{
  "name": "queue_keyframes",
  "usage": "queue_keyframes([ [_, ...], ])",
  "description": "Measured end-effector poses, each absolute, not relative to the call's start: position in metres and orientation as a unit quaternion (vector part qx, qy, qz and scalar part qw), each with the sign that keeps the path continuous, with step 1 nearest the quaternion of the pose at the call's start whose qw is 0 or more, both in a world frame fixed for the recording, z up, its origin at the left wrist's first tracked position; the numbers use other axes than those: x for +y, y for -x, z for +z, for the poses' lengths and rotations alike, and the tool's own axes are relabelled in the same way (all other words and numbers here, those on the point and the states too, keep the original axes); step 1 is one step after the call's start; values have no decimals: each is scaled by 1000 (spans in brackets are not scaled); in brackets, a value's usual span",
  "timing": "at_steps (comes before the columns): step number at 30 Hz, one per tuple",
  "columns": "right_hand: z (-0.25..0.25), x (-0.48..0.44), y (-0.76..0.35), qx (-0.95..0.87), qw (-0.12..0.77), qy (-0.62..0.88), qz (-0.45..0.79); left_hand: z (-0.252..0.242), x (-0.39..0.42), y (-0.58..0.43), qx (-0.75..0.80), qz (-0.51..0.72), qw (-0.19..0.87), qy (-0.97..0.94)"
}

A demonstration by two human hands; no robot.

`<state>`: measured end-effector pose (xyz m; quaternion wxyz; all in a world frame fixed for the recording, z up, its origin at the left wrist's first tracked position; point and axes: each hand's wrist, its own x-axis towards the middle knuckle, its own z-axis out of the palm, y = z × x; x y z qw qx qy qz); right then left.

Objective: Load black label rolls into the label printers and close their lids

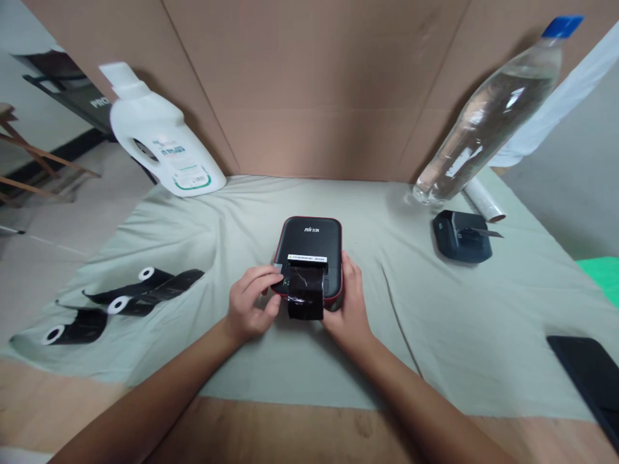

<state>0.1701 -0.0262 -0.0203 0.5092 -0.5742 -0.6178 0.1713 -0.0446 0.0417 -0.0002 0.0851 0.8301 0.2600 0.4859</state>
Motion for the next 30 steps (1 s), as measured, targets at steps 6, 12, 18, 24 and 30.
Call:
queue_keyframes([
  [6, -20, -25, -169, -614, 522, 564, 180, 6, 47, 46, 279, 471, 166, -820],
  [12, -21, -24, -169, -617, 525, 558, 178, -5, 47, 43, 260, 471, 127, -833],
  [18, -24, -24, -170, -611, 522, 563, 190, -14, 39, 39, 251, 456, 47, -852],
  [24, -24, -23, -172, -609, 520, 565, 198, -12, 38, 38, 241, 449, 39, -860],
  [30, -24, -23, -172, -607, 526, 558, 208, -13, 39, 42, 235, 452, 41, -860],
])
